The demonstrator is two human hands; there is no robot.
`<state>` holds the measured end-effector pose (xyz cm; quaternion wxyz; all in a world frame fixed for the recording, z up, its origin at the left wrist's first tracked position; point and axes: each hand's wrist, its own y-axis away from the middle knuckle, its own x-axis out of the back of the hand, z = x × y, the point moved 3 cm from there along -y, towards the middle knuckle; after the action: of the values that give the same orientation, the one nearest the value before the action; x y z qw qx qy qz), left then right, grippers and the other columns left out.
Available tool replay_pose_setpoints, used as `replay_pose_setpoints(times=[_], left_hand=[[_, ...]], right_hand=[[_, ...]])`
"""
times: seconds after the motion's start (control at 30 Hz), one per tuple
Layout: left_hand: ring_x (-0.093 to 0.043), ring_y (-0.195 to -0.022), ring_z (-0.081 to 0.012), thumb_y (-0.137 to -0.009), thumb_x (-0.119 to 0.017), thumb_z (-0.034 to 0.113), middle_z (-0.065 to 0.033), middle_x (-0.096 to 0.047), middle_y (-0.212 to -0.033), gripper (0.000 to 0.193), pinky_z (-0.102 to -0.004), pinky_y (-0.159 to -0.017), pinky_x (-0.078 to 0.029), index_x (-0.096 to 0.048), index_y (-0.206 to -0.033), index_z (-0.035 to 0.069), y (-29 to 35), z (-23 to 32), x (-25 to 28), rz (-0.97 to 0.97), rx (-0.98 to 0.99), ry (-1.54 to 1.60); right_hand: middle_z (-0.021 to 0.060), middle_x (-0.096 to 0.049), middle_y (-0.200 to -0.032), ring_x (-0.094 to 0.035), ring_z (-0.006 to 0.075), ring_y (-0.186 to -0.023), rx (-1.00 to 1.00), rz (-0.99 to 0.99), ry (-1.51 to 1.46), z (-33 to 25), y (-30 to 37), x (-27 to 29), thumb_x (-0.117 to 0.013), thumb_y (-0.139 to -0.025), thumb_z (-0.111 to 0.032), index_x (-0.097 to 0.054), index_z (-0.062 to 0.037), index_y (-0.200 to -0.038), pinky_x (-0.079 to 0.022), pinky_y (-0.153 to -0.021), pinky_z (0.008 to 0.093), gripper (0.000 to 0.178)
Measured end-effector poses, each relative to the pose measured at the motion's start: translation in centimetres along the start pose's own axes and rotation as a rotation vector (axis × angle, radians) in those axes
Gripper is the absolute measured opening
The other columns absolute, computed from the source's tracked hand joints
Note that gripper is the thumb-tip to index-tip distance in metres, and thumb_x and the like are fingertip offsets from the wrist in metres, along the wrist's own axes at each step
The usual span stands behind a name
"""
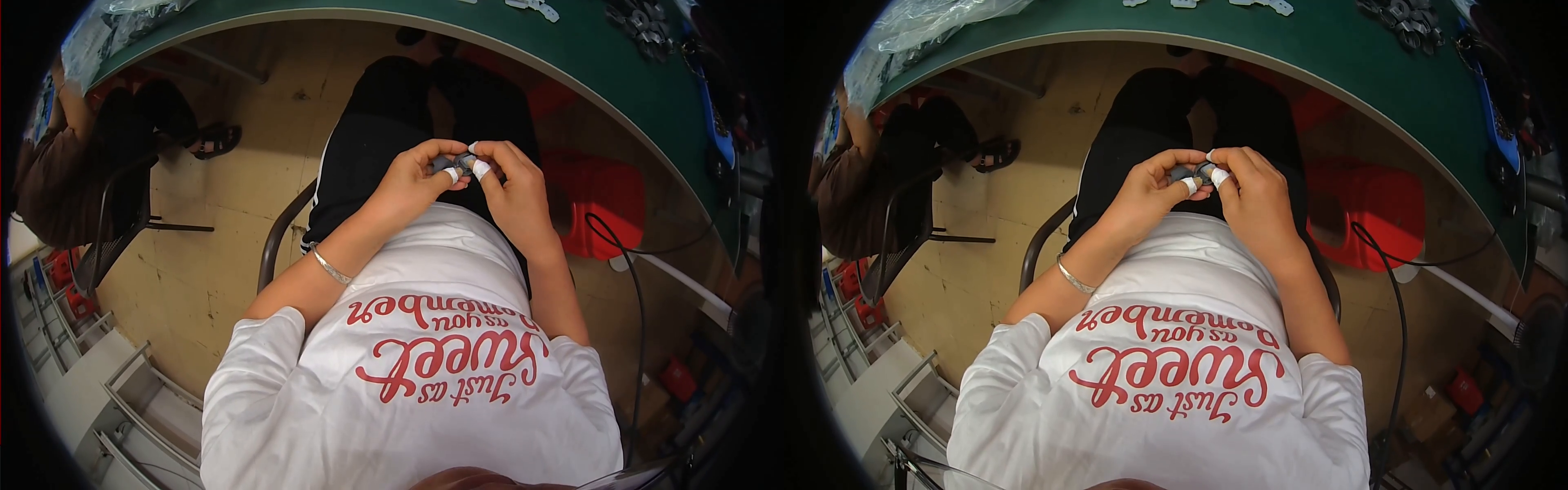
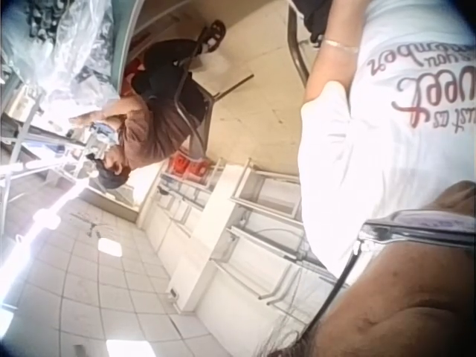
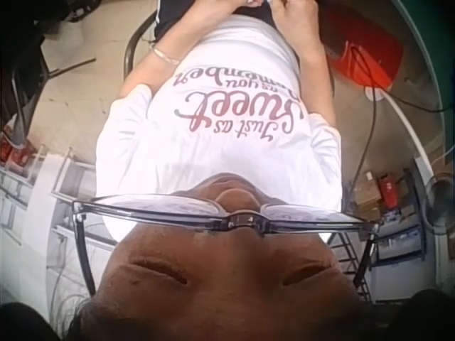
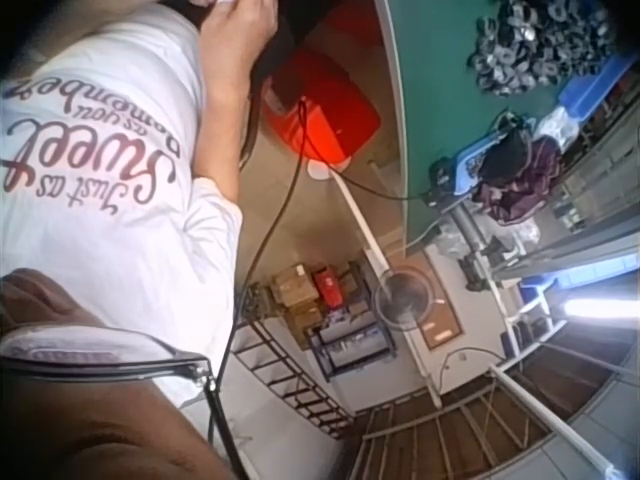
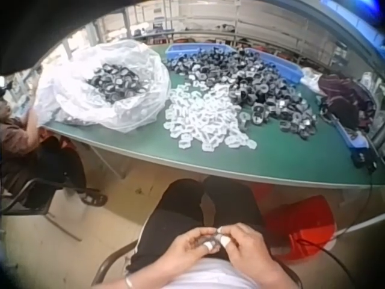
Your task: The person repeatedly takes plastic parts from the table and fits them together by hand.
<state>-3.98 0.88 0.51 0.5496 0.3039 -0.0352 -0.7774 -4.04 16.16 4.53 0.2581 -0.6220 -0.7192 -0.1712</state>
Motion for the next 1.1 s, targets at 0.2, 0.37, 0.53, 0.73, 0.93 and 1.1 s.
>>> replay_pose_setpoints(times=[0.2,0.37,0.53,0.73,0.93,1.1], left_hand=[[-0.062,-0.094,-0.0142,-0.087,-0.057,-0.004,-0.0082,-0.059,-0.105,0.035,-0.0251,-0.088,-0.052,-0.054,-0.122,-0.005,0.1,0.0,-0.1,0.006,0.000,-0.010],[-0.061,-0.092,-0.0128,-0.087,-0.057,-0.004,-0.0077,-0.059,-0.103,0.034,-0.0241,-0.087,-0.051,-0.055,-0.121,-0.004,0.0,-0.4,0.0,0.055,0.007,-0.028],[-0.061,-0.092,-0.0124,-0.086,-0.052,-0.008,-0.0083,-0.058,-0.104,0.035,-0.0247,-0.085,-0.051,-0.051,-0.120,-0.003,0.0,-0.9,0.5,-0.008,-0.087,-0.286],[-0.062,-0.092,-0.0130,-0.084,-0.048,-0.010,-0.0096,-0.057,-0.103,0.038,-0.0250,-0.083,-0.052,-0.046,-0.121,-0.002,0.5,-0.4,0.2,-0.065,-0.087,-0.511],[-0.063,-0.091,-0.0143,-0.087,-0.050,-0.008,-0.0090,-0.057,-0.100,0.036,-0.0245,-0.082,-0.053,-0.045,-0.122,-0.003,0.5,-0.8,0.5,-0.053,0.058,-0.349],[-0.064,-0.090,-0.0145,-0.091,-0.051,-0.004,-0.0091,-0.057,-0.100,0.034,-0.0232,-0.080,-0.054,-0.044,-0.124,-0.004,0.5,-0.8,0.4,-0.136,0.137,-0.300]], right_hand=[[0.0094,-0.063,-0.084,-0.060,0.0155,-0.070,-0.161,-0.069,-0.137,0.4,0.0,-0.3,-0.059,-0.079,0.007,-0.062,0.0005,-0.092,-0.048,-0.062,0.0276,0.015],[0.0070,-0.063,-0.084,-0.059,0.0095,-0.071,-0.179,-0.045,-0.111,1.5,0.2,-1.0,-0.061,-0.080,0.004,-0.061,0.0011,-0.094,-0.047,-0.062,0.0232,0.015],[0.0049,-0.063,-0.087,-0.058,0.0076,-0.073,-0.506,-0.227,-0.635,3.8,-0.2,-1.6,-0.060,-0.082,0.001,-0.063,0.0019,-0.098,-0.047,-0.066,0.0204,0.016],[0.0023,-0.063,-0.089,-0.055,0.0073,-0.073,-0.313,-0.317,-0.293,3.4,0.6,-1.4,-0.061,-0.086,-0.002,-0.062,0.0016,-0.097,-0.045,-0.065,0.0215,0.011],[0.0037,-0.061,-0.086,-0.054,0.0075,-0.069,-0.213,-0.328,-0.256,4.0,1.2,-1.2,-0.058,-0.086,0.001,-0.061,0.0029,-0.098,-0.045,-0.061,0.0241,0.013],[0.0065,-0.060,-0.079,-0.057,0.0116,-0.066,-0.306,-0.443,-0.396,4.2,1.3,-0.7,-0.059,-0.082,0.004,-0.061,0.0022,-0.097,-0.045,-0.060,0.0260,0.015]])
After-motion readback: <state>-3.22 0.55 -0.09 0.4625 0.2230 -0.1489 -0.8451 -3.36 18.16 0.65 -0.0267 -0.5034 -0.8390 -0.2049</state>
